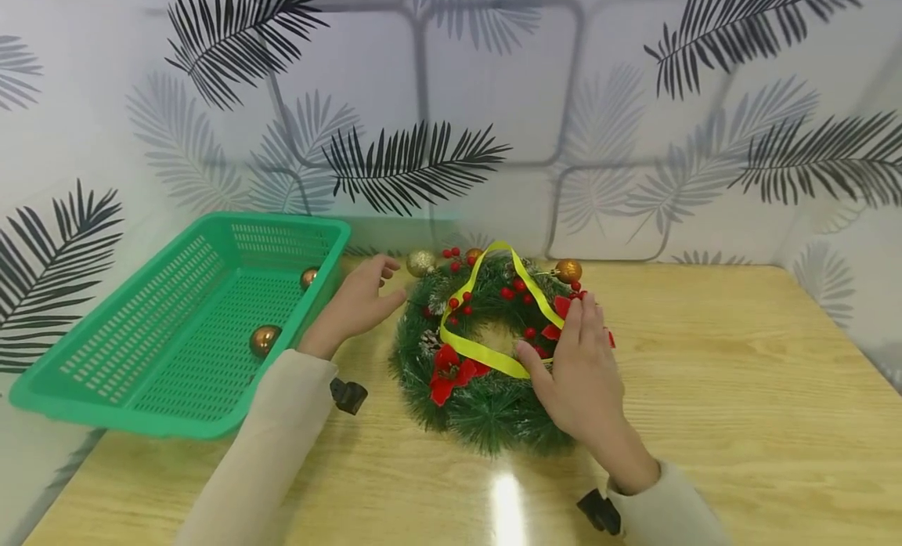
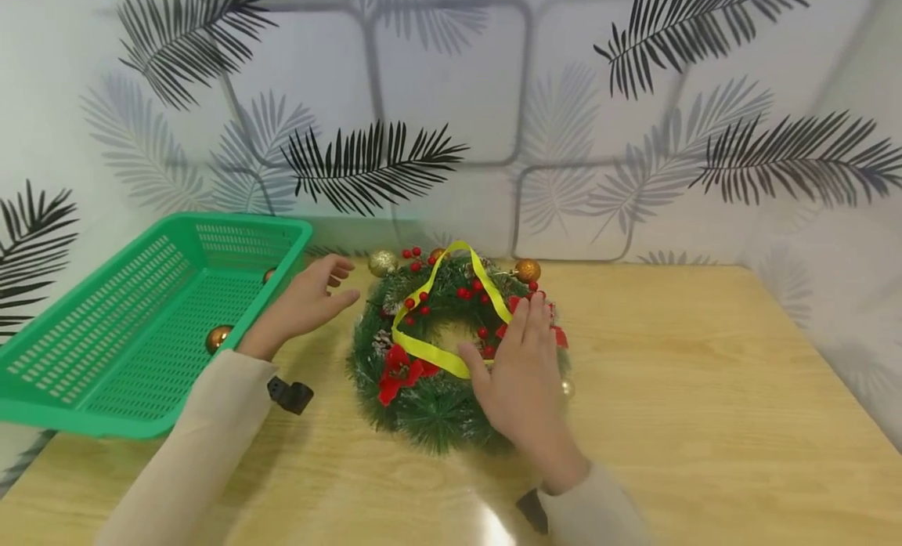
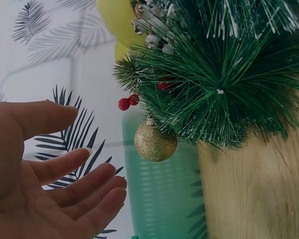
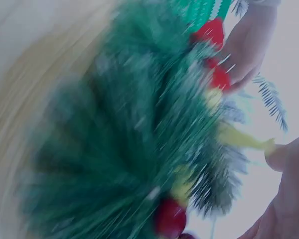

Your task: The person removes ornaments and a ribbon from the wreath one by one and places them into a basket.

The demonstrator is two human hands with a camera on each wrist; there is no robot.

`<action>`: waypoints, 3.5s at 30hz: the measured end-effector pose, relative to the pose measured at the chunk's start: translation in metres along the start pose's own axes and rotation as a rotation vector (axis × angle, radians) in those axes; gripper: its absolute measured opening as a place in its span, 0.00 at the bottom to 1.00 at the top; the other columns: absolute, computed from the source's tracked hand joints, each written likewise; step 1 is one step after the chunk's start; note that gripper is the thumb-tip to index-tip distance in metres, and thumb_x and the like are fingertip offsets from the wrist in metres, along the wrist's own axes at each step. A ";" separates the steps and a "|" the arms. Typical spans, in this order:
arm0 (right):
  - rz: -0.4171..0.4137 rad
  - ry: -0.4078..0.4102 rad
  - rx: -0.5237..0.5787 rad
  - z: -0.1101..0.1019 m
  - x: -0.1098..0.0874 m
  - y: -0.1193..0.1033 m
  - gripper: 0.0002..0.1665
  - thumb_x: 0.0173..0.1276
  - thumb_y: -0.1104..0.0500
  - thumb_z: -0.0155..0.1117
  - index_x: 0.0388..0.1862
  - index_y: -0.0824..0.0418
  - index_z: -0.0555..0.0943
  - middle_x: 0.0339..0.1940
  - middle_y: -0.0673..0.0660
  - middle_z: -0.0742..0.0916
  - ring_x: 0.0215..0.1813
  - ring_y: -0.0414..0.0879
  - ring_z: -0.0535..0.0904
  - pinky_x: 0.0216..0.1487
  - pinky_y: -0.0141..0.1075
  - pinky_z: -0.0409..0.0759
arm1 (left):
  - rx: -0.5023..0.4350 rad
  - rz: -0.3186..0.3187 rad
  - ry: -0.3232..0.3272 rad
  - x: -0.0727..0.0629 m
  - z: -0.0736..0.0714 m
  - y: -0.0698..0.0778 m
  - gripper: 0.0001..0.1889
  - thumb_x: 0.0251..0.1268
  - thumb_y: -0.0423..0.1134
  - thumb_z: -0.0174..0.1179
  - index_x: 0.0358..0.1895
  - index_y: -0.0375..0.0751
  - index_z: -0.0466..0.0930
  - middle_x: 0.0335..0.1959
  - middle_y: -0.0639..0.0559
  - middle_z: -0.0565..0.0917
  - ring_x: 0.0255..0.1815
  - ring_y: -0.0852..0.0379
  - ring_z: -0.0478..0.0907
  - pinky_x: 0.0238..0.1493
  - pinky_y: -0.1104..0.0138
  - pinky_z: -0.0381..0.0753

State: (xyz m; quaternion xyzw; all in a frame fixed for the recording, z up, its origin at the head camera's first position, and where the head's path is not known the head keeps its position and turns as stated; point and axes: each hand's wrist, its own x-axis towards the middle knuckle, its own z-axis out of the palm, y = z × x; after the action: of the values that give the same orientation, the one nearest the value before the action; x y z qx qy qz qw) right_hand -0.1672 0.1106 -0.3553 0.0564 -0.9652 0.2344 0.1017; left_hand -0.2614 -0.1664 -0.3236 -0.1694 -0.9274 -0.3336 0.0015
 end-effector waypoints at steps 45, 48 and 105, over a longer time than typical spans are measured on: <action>0.060 -0.121 -0.090 0.018 0.016 0.019 0.67 0.60 0.32 0.58 0.72 0.81 0.40 0.74 0.77 0.45 0.75 0.72 0.40 0.72 0.63 0.48 | -0.070 -0.072 0.009 0.012 0.004 -0.015 0.26 0.68 0.39 0.49 0.67 0.32 0.61 0.63 0.31 0.68 0.63 0.34 0.67 0.61 0.46 0.69; 0.046 -0.129 -0.095 0.016 0.017 0.021 0.67 0.60 0.32 0.59 0.71 0.81 0.41 0.74 0.77 0.45 0.75 0.71 0.40 0.72 0.62 0.48 | -0.067 -0.074 0.011 0.012 0.003 -0.015 0.26 0.68 0.39 0.49 0.66 0.32 0.61 0.63 0.31 0.68 0.62 0.34 0.67 0.61 0.46 0.70; -0.230 -0.328 0.009 -0.006 0.047 0.070 0.68 0.58 0.34 0.64 0.75 0.74 0.38 0.77 0.70 0.44 0.76 0.68 0.41 0.70 0.63 0.52 | -0.127 -0.099 -0.027 0.016 0.023 -0.024 0.29 0.68 0.42 0.52 0.69 0.35 0.59 0.67 0.31 0.64 0.64 0.36 0.66 0.61 0.45 0.69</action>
State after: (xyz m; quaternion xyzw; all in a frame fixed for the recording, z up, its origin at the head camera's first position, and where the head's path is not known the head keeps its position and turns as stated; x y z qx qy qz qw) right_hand -0.2230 0.1723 -0.3709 0.2043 -0.9549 0.2133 -0.0310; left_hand -0.2816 -0.1646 -0.3551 -0.1274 -0.9115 -0.3892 -0.0381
